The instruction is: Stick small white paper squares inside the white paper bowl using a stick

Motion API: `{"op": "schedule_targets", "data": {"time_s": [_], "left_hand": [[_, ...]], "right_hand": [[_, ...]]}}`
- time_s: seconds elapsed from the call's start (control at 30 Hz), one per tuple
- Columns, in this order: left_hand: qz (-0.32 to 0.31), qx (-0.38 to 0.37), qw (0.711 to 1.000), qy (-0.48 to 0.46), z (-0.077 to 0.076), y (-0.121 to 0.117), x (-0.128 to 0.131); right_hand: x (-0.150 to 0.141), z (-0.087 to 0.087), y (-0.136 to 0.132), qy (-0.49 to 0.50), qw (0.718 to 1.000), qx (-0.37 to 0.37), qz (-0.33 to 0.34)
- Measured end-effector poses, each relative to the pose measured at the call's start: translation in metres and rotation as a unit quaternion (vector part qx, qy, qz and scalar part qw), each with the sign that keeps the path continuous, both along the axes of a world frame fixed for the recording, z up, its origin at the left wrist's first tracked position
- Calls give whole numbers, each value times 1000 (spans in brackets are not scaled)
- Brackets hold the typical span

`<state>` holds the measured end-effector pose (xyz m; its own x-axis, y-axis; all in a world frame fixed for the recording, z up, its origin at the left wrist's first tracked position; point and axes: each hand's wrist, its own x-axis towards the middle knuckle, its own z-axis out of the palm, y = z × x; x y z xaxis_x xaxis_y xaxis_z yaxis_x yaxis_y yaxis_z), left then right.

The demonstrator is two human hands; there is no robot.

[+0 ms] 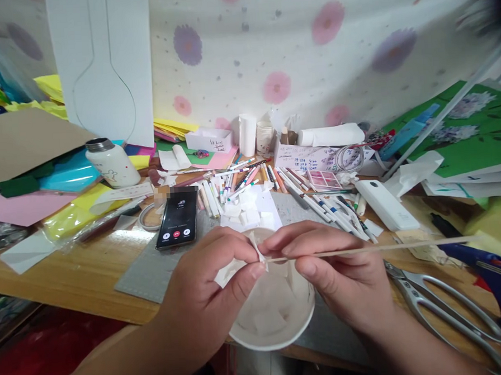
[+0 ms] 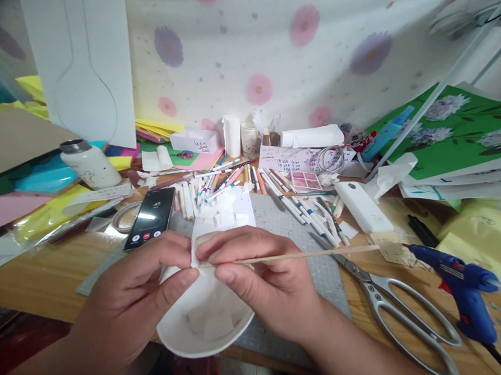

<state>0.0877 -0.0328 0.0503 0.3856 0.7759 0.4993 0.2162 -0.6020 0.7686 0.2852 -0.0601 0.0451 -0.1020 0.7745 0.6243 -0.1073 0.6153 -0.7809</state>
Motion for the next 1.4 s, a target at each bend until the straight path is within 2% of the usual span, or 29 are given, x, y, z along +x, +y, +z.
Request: {"op": "schedule_targets", "data": {"time_s": [0.23,0.4,0.53,0.63,0.73,0.83,0.97,1.17,1.4], "left_hand": [[0,12,1000,7,-1,0,0],[11,41,999,18,-1,3,-2],[116,-3,992,51,-3,22,-8],[190,-25,977,93,-9,43,-12],[184,-33,968,167,-16,62,-14],[169,-30,965,197,-21,68,-13],[173,0,969,175,-13,51,-11],[104,44,990,90,3,9,-6],[59,-6,995,76,9,1,-5]], "right_hand": [[-2,1,-2,0,1000,12,-15],[-2,-2,0,-9,997,23,-77],[2,-15,10,84,990,-27,-114],[7,-21,20,148,980,-74,-113],[9,-23,26,162,977,-88,-103],[8,-22,27,165,977,-95,-93],[5,-19,22,163,979,-102,-66],[1,-15,8,135,988,-73,3],[-2,-11,1,105,993,-55,22]]}}
